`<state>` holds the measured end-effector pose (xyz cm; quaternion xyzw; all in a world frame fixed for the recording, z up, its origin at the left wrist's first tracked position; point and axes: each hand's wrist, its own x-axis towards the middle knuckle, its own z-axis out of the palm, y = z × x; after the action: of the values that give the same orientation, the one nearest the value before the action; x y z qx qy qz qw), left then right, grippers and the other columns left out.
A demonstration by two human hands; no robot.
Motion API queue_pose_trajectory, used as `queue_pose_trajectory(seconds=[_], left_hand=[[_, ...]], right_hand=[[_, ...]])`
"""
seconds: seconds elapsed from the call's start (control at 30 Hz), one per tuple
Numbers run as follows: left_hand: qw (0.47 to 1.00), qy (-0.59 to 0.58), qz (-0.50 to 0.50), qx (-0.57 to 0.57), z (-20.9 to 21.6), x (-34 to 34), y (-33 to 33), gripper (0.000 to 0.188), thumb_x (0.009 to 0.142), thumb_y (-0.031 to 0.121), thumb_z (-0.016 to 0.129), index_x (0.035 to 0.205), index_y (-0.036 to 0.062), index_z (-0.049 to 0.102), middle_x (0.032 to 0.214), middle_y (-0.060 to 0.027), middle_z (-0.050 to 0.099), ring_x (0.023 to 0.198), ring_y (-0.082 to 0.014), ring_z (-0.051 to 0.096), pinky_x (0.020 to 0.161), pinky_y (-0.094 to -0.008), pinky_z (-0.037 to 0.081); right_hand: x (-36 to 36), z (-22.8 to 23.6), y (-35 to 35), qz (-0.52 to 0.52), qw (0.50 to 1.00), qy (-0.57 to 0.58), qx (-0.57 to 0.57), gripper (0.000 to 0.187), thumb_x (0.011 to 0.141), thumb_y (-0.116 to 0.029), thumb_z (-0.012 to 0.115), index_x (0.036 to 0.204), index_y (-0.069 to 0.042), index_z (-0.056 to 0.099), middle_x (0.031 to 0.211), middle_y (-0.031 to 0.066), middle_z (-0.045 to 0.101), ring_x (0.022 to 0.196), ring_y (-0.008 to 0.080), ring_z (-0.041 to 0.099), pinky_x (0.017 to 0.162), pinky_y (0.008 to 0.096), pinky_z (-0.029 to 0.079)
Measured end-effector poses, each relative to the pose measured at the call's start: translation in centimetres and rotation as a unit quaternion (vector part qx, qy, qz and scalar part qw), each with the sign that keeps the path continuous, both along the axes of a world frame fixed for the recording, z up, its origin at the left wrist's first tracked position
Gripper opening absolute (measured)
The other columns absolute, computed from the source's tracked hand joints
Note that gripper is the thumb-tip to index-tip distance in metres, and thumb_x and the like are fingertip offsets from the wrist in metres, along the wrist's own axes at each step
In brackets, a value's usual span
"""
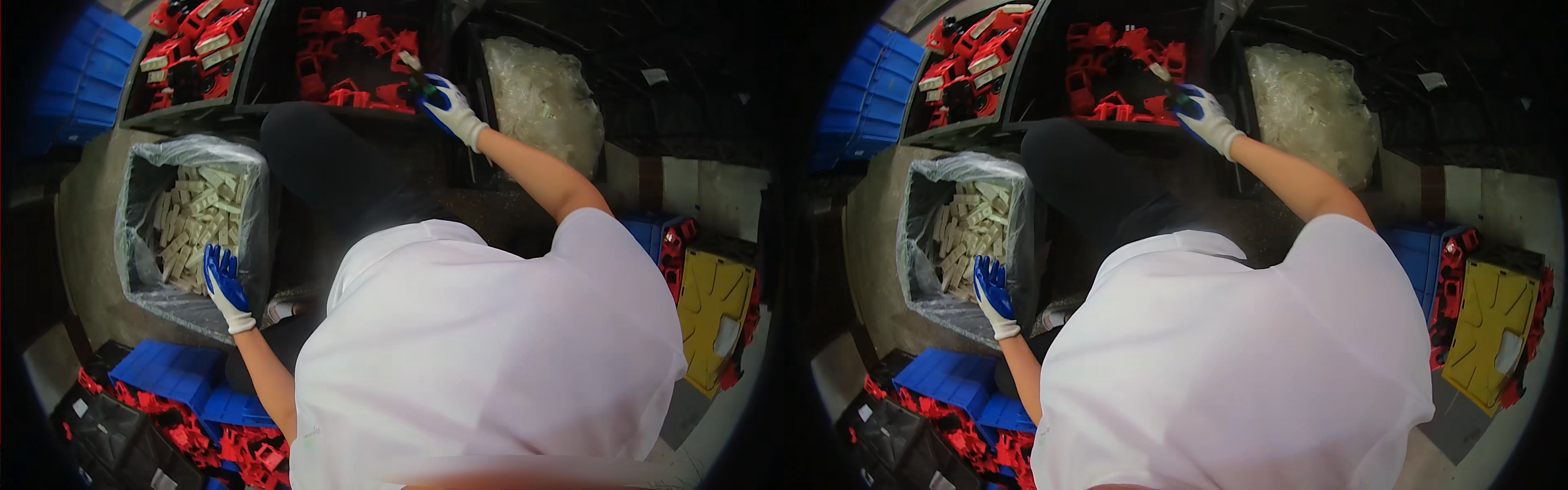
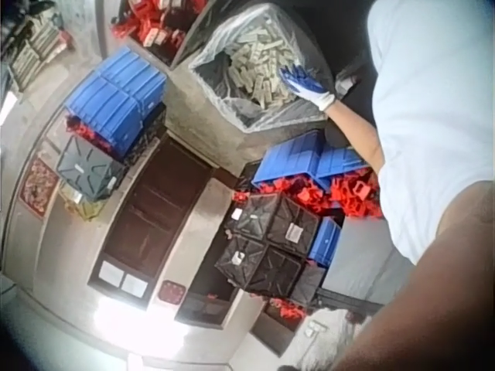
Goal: Assembling plastic toy trucks by using a screwdriver to attach parts.
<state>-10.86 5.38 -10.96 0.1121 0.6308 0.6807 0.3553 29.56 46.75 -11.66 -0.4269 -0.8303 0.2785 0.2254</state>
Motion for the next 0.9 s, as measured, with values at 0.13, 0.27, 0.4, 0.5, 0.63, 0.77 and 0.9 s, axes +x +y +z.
queue_pose_trajectory(seconds=[0.13,0.27,0.4,0.5,0.63,0.77,0.9], left_hand=[[0.996,0.043,0.074,0.019,-0.1,-0.1,-1.6,0.042,0.100,0.028,0.046,0.136,0.0046,0.046,0.133,-0.0089,0.052,0.121,-0.0249,0.051,0.100,-0.0390,0.039],[0.997,0.046,0.067,0.004,-0.4,0.2,-0.8,0.047,0.100,0.031,0.045,0.139,0.0039,0.043,0.141,-0.0142,0.045,0.128,-0.0278,0.046,0.106,-0.0398,0.035],[0.997,0.040,0.061,0.001,0.3,1.2,-0.9,0.047,0.100,0.030,0.045,0.139,0.0041,0.043,0.140,-0.0159,0.045,0.127,-0.0293,0.046,0.106,-0.0398,0.035],[0.996,0.039,0.074,0.013,-0.3,1.2,-1.7,0.047,0.100,0.030,0.045,0.139,0.0038,0.042,0.140,-0.0159,0.046,0.127,-0.0297,0.046,0.106,-0.0406,0.035],[0.995,0.050,0.082,0.006,0.4,1.5,-1.9,0.043,0.099,0.027,0.048,0.137,0.0052,0.047,0.136,-0.0123,0.050,0.122,-0.0257,0.050,0.100,-0.0376,0.040],[0.994,0.064,0.088,0.011,-0.2,1.0,-1.4,0.042,0.099,0.024,0.046,0.135,0.0019,0.047,0.132,-0.0115,0.053,0.118,-0.0244,0.054,0.098,-0.0368,0.042],[0.994,0.042,0.096,0.027,-1.3,0.6,-1.5,0.040,0.099,0.023,0.049,0.134,0.0028,0.049,0.129,-0.0084,0.056,0.114,-0.0213,0.057,0.097,-0.0353,0.044]], right_hand=[[3.2,-0.2,-3.3,-0.046,0.995,-0.045,0.082,0.033,0.081,-0.025,0.069,0.107,-0.007,0.062,0.123,0.0153,0.050,0.116,0.0334,0.049,0.099,0.0395,0.041],[4.1,-1.6,-4.7,-0.114,0.991,-0.063,0.036,0.037,0.083,-0.027,0.067,0.112,-0.006,0.057,0.122,0.0172,0.051,0.112,0.0347,0.052,0.096,0.0405,0.043],[5.2,-3.2,-5.2,-0.158,0.987,-0.040,0.001,0.038,0.084,-0.027,0.067,0.114,-0.007,0.055,0.116,0.0177,0.054,0.105,0.0360,0.055,0.091,0.0416,0.045],[6.1,-2.9,-5.7,-0.143,0.989,-0.023,0.036,0.039,0.083,-0.028,0.068,0.113,-0.008,0.055,0.111,0.0176,0.057,0.105,0.0366,0.056,0.089,0.0426,0.046],[6.4,-1.8,-4.8,-0.147,0.975,-0.164,-0.027,0.040,0.081,-0.031,0.070,0.110,-0.007,0.058,0.110,0.0177,0.059,0.102,0.0361,0.058,0.088,0.0431,0.047],[7.6,-1.1,-0.6,0.047,0.971,-0.168,-0.162,0.036,0.080,-0.027,0.069,0.107,-0.005,0.063,0.103,0.0182,0.066,0.099,0.0365,0.061,0.084,0.0406,0.048],[3.7,9.9,5.2,0.048,0.870,-0.449,-0.198,0.037,0.083,-0.029,0.061,0.101,0.003,0.063,0.102,0.0195,0.064,0.094,0.0319,0.063,0.084,0.0408,0.049]])
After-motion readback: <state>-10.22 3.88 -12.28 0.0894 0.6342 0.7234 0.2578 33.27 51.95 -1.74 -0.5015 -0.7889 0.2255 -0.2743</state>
